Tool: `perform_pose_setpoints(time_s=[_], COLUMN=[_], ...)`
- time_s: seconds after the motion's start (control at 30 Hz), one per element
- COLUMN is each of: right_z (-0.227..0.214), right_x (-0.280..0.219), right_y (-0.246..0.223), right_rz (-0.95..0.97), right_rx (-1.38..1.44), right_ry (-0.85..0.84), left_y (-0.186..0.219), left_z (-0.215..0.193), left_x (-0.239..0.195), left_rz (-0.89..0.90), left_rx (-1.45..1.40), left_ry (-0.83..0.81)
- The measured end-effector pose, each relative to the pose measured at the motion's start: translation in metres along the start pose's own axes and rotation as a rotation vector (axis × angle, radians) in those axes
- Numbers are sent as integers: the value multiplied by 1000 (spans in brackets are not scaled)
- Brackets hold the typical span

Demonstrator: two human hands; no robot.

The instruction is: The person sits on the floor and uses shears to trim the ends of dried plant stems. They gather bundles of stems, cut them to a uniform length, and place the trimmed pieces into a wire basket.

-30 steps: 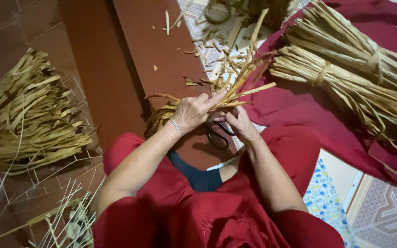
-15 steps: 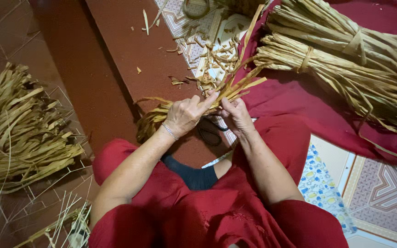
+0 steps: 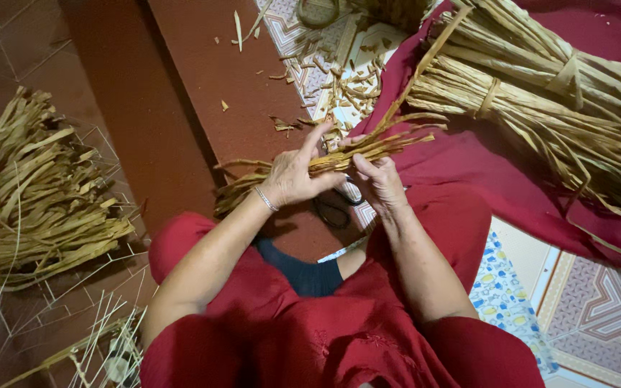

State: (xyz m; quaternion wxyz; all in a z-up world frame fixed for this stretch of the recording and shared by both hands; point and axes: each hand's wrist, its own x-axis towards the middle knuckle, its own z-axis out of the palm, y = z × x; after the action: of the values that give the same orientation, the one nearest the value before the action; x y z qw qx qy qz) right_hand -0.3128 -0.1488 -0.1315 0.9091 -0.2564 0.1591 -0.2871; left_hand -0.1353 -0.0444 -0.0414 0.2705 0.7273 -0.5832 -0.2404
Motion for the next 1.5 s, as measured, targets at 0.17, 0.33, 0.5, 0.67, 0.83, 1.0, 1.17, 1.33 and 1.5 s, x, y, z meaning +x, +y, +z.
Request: perform_pose_setpoints(time_s=[0.17,0.33,0.5,0.67,0.83,1.0,1.17,1.33,1.5], right_z=[0,-15,-48,-84,-98,-63,-56,-85,-85], right_x=[0,7,17,7,17,11,14,19,18], right_y=[3,13,56,124,141,102,75,80,51], right_rz=[-44,18,-172,-285,-9,133,131,130,63], right_rx=[-95,-302,-1412,-2123,-2151,-1959,-1528,-1254,-608], right_ry=[-6,63,-13,-153,-158,-97,-28,45,181], left_y=[-9,-4,-18,-35,-47,-63,-79,-93,-89], left_z=[5,-7,-29,-49,-63,-70,-79,-77,-78], left_x=[5,5,7,3,-2,-3,-5,-4,-3], left_rz=[-124,-379,-201,-162,-235,-196,-243,-212,-200], left_rx=[-145,-123,-215,-223,-255,-342,-331,-369,-295], left_ry=[-122,-84,153,250,278,356,413,416,421])
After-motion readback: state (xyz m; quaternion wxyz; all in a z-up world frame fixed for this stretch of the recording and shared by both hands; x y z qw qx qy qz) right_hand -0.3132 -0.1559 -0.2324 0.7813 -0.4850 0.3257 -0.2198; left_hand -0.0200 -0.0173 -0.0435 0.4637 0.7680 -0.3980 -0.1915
